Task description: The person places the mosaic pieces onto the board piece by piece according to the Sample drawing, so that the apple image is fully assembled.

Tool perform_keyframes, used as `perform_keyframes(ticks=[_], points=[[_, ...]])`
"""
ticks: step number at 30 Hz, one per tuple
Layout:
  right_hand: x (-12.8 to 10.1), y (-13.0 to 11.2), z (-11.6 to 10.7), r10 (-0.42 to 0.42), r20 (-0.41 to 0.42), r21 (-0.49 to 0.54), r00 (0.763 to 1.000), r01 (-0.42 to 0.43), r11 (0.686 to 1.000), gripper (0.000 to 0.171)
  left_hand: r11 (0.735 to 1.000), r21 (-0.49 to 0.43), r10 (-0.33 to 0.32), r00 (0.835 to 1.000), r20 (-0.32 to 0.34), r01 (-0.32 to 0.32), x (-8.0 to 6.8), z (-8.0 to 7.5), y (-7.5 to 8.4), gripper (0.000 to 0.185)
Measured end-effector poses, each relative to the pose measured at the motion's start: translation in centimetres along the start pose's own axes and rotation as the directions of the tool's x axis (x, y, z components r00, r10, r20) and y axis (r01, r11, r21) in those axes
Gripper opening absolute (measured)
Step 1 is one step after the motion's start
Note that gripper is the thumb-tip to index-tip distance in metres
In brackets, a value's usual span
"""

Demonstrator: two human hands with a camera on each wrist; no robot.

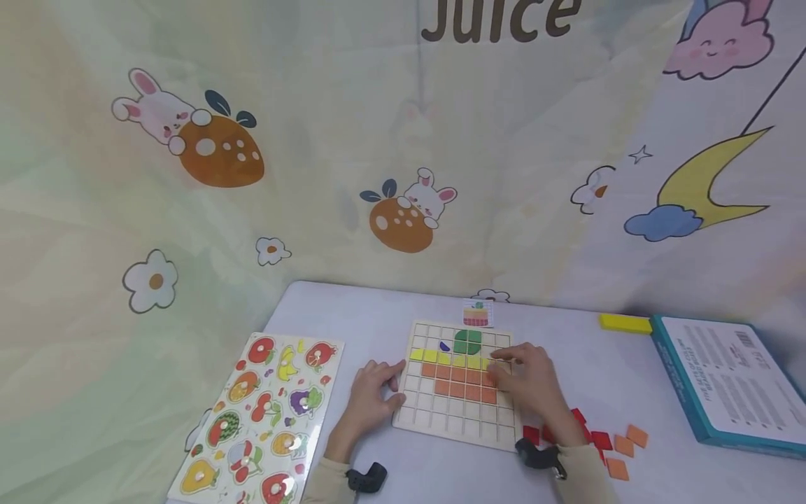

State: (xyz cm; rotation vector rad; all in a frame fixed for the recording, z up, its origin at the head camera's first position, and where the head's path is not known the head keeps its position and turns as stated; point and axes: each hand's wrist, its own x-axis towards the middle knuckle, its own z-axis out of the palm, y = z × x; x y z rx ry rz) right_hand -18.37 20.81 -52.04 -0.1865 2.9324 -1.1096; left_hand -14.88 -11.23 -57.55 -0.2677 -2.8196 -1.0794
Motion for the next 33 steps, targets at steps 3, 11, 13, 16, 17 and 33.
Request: perform_keyframes(ticks=[3,11,13,16,17,33], points=[[-1.5,2.5,-3.2,0.113,0.035,-0.049,0.993,-0.111,0.993,0.047,1.000,0.005,0.000,1.000,-0.001,0.000,-0.1,0.0,0.0,0.062],[-5.2,10.2,-9.1,0.205,0.170,-0.205,0.964,-0.169,0.964,0.054,0.999,-0.003,-0.032,0.999,0.010,0.033,-0.1,-0.3,0.3,0.063],[-6.1,11.5,-9.9,0.190,0.188,-0.237,0.964,-0.143,0.961,0.054,0.999,-0.003,-0.035,0.999,0.012,0.035,0.0,-0.2,0.3,0.063],[-7.2,12.8,-10.6,0.155,0.212,-0.260,0.965,-0.097,0.961,0.053,0.999,-0.002,-0.034,0.999,0.009,0.034,0.0,-0.1,0.2,0.063],[-7.6,13.0,-10.8,0.158,0.224,-0.262,0.962,-0.097,0.960,0.054,0.999,-0.003,-0.033,0.999,0.009,0.033,0.0,0.0,0.2,0.063],[-8.7,14.7,-10.6,0.272,0.279,-0.254,0.921,-0.202,0.946,0.051,1.000,0.001,-0.023,1.000,0.017,0.023,-0.1,0.0,0.0,0.062]])
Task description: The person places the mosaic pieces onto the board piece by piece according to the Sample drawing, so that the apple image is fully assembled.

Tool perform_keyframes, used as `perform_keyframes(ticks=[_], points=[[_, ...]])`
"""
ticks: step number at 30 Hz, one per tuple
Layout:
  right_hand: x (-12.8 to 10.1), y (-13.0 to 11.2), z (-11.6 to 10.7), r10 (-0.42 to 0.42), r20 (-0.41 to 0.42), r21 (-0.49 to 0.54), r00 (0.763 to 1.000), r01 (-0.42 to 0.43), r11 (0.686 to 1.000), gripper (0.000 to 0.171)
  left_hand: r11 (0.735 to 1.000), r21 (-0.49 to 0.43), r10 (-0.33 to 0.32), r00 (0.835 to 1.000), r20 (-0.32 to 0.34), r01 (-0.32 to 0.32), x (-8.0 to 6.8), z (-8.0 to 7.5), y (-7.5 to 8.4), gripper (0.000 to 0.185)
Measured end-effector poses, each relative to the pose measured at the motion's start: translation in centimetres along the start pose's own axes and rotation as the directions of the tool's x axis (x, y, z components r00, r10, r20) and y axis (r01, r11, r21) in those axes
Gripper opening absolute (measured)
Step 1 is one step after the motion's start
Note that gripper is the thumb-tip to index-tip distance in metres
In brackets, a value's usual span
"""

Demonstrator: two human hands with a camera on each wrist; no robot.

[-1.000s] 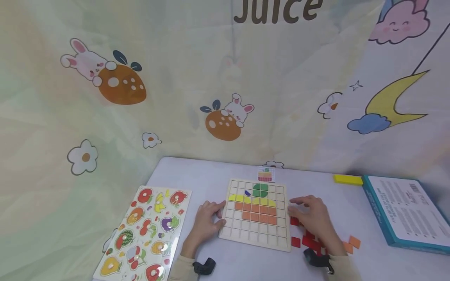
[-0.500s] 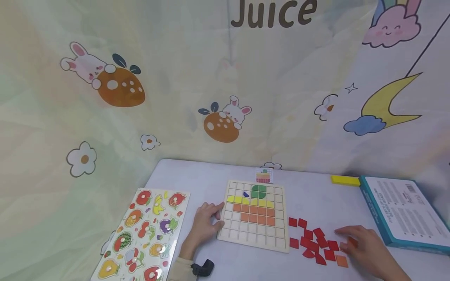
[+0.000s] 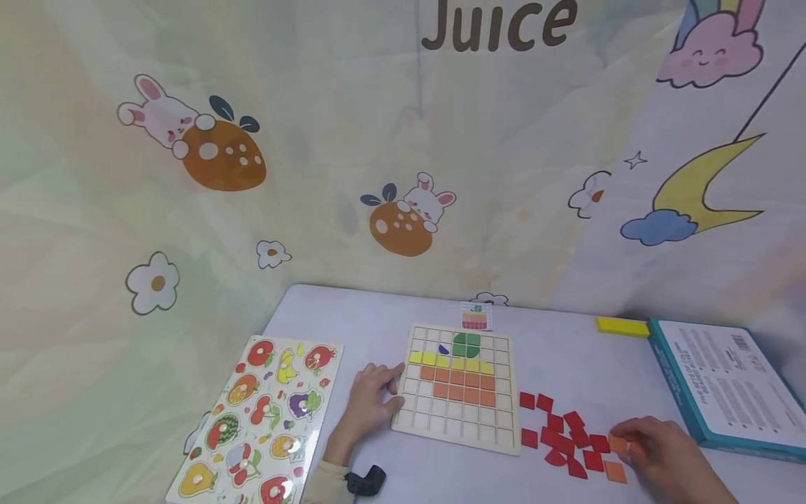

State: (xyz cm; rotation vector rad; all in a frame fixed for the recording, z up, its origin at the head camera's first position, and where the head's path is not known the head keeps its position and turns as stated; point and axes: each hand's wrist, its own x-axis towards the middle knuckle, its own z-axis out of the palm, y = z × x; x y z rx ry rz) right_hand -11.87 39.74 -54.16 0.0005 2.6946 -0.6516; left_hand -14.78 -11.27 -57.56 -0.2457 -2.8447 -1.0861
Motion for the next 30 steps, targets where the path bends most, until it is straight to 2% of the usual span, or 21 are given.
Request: perform_keyframes(ticks=[5,10,15,22,27,30], points=[[0.0,0.0,0.1,0.039,0.003,0.018,0.999,-0.039,0.999,0.048,1.000,0.005,-0.002,1.000,0.001,0.002,0.0,-0.1,0.2,0.062],[0.0,-0.3,0.2,0.064,0.001,0.026,0.998,-0.064,0.998,0.053,1.000,0.006,-0.008,1.000,0.002,0.008,0.0,-0.1,0.2,0.062],[-0.1,-0.8,0.3,0.063,0.016,0.046,0.998,-0.064,0.997,0.060,1.000,0.004,0.007,1.000,-0.008,-0.007,0.0,0.0,0.2,0.061],[0.0,-1.2,-0.1,0.042,0.069,0.074,0.997,-0.047,0.996,0.052,1.000,0.015,0.005,1.000,-0.007,-0.005,0.1,0.2,0.1,0.062],[-0.1,-1.9,-0.3,0.010,-0.003,0.073,1.000,-0.010,0.997,0.057,1.000,0.014,-0.003,1.000,-0.006,0.004,0.0,0.0,0.2,0.062],[0.0,-2.9,-0.5,-0.050,-0.069,0.041,0.996,0.053,0.998,0.050,1.000,0.015,-0.005,1.000,-0.008,0.005,0.0,0.0,0.2,0.062]])
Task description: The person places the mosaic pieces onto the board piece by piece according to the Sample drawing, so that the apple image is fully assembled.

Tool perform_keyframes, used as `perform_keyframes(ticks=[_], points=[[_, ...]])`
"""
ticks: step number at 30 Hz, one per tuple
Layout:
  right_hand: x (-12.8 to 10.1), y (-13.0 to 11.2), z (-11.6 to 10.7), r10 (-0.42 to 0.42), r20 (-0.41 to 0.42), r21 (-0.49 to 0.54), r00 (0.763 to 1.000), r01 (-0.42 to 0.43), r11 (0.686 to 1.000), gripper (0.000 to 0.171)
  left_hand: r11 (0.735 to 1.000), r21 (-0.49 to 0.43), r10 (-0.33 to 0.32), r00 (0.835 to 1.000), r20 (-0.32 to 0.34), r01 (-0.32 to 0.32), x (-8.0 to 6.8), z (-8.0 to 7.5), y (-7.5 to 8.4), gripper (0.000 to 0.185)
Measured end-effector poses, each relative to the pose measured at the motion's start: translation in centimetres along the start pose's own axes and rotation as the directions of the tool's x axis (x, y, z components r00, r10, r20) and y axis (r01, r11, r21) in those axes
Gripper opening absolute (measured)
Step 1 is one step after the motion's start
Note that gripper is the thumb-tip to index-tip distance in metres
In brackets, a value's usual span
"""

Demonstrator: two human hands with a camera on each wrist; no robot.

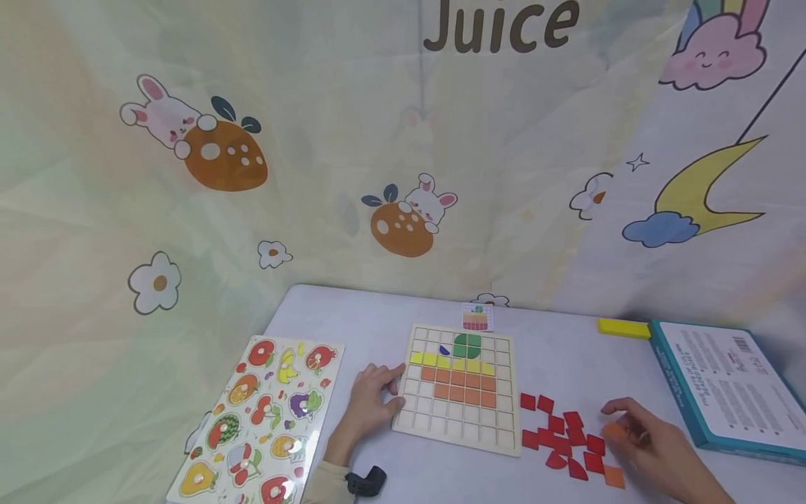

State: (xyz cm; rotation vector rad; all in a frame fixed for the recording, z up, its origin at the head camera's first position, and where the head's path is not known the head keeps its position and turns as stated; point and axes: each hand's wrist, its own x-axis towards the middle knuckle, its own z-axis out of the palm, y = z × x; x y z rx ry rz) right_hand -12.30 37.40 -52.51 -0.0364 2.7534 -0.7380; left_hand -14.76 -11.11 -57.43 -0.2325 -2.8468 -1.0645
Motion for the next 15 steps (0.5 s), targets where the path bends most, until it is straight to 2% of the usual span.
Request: perform_keyframes(ticks=[4,9,15], points=[[0.4,-2.0,0.2,-0.011,-0.056,0.025,0.998,0.012,1.000,0.046,1.000,0.002,0.003,1.000,-0.005,-0.003,0.0,0.1,-0.1,0.062],[1.0,-5.1,1.4,0.031,-0.119,0.097,0.992,-0.020,0.995,0.057,1.000,-0.002,0.011,1.000,-0.015,-0.011,0.0,0.0,-0.1,0.062],[2.1,-8.5,3.5,-0.002,-0.152,0.159,0.988,0.027,0.987,0.055,1.000,-0.002,-0.002,1.000,-0.002,0.002,0.0,0.1,-0.2,0.062]])
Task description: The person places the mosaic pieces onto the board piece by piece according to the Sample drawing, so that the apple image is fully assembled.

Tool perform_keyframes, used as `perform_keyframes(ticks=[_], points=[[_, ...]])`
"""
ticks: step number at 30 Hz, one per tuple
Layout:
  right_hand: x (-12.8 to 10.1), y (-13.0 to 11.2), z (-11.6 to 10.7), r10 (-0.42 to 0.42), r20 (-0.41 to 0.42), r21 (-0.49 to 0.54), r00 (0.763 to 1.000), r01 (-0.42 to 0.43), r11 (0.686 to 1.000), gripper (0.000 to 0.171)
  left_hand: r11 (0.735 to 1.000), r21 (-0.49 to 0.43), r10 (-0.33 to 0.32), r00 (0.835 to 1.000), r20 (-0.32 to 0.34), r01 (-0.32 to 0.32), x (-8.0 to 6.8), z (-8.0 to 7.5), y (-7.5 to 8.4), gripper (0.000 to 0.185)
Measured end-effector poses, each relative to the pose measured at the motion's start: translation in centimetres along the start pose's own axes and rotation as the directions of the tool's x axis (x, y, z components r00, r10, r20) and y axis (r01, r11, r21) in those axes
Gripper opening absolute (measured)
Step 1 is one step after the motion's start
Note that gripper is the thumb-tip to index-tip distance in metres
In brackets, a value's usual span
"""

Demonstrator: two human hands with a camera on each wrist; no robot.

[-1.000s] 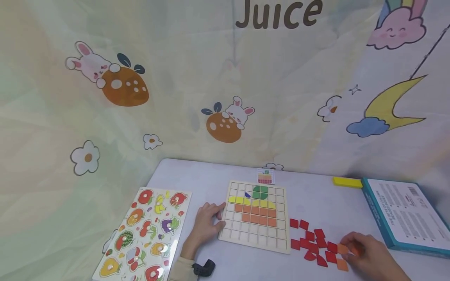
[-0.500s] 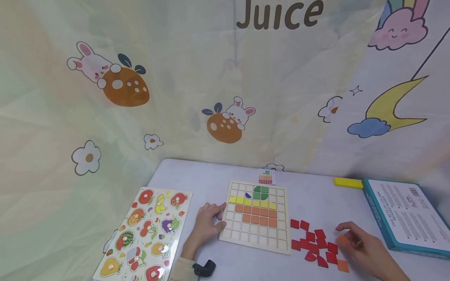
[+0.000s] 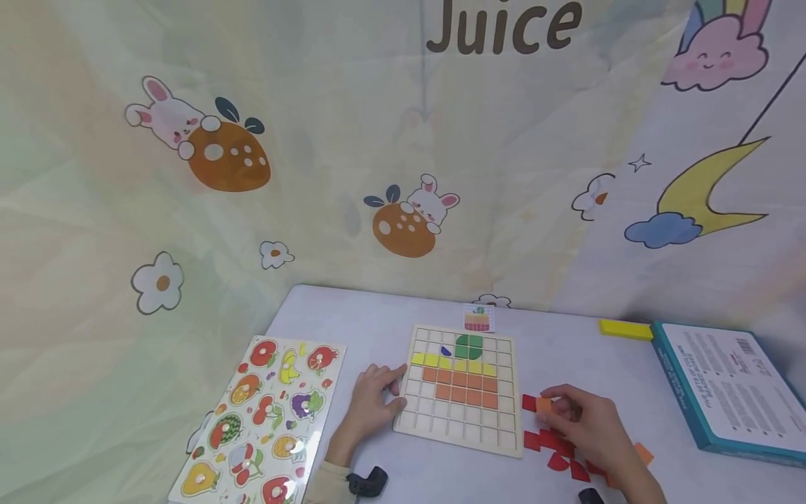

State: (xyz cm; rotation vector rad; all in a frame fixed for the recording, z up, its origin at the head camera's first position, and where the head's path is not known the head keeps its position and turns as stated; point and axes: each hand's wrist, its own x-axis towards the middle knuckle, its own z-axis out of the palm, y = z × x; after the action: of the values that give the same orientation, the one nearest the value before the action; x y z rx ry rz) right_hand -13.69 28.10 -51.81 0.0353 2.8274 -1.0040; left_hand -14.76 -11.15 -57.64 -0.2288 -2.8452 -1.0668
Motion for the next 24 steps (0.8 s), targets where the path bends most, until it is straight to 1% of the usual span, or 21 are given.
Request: perform_keyframes(ticks=[3,6,10,12,14,19,22,24], points=[[0.4,-1.6,1.0,-0.043,-0.007,0.025,0.999,0.044,0.999,0.049,1.000,0.003,-0.004,1.000,0.005,0.004,0.0,0.1,0.0,0.062],[0.8,-3.2,2.1,-0.134,-0.028,0.045,0.991,0.135,0.990,0.041,1.000,0.008,-0.001,1.000,0.003,0.001,-0.1,0.1,0.0,0.062],[1.6,-4.8,3.5,-0.266,-0.073,0.053,0.961,0.270,0.961,0.034,1.000,0.004,0.005,1.000,0.003,-0.005,-0.1,0.0,0.0,0.062],[2.0,-5.5,4.1,-0.306,-0.090,0.050,0.948,0.311,0.949,0.033,1.000,-0.002,0.007,1.000,0.004,-0.007,0.0,0.0,0.1,0.062],[2.3,-6.1,4.8,-0.327,-0.096,0.046,0.940,0.332,0.942,0.033,1.000,-0.008,0.008,1.000,0.005,-0.008,0.0,0.0,0.1,0.062],[3.2,-7.9,6.5,-0.338,-0.090,0.063,0.937,0.344,0.937,0.032,1.000,-0.012,0.013,1.000,0.006,-0.013,0.0,0.0,0.0,0.062],[3.5,-8.9,7.6,-0.327,-0.078,0.098,0.942,0.334,0.938,0.030,1.000,-0.013,0.023,1.000,0.001,-0.023,0.0,-0.1,0.0,0.061],[3.6,-9.6,8.4,-0.307,-0.056,0.133,0.950,0.312,0.941,0.031,0.999,-0.012,0.035,0.999,-0.009,-0.035,0.0,-0.1,0.0,0.061]])
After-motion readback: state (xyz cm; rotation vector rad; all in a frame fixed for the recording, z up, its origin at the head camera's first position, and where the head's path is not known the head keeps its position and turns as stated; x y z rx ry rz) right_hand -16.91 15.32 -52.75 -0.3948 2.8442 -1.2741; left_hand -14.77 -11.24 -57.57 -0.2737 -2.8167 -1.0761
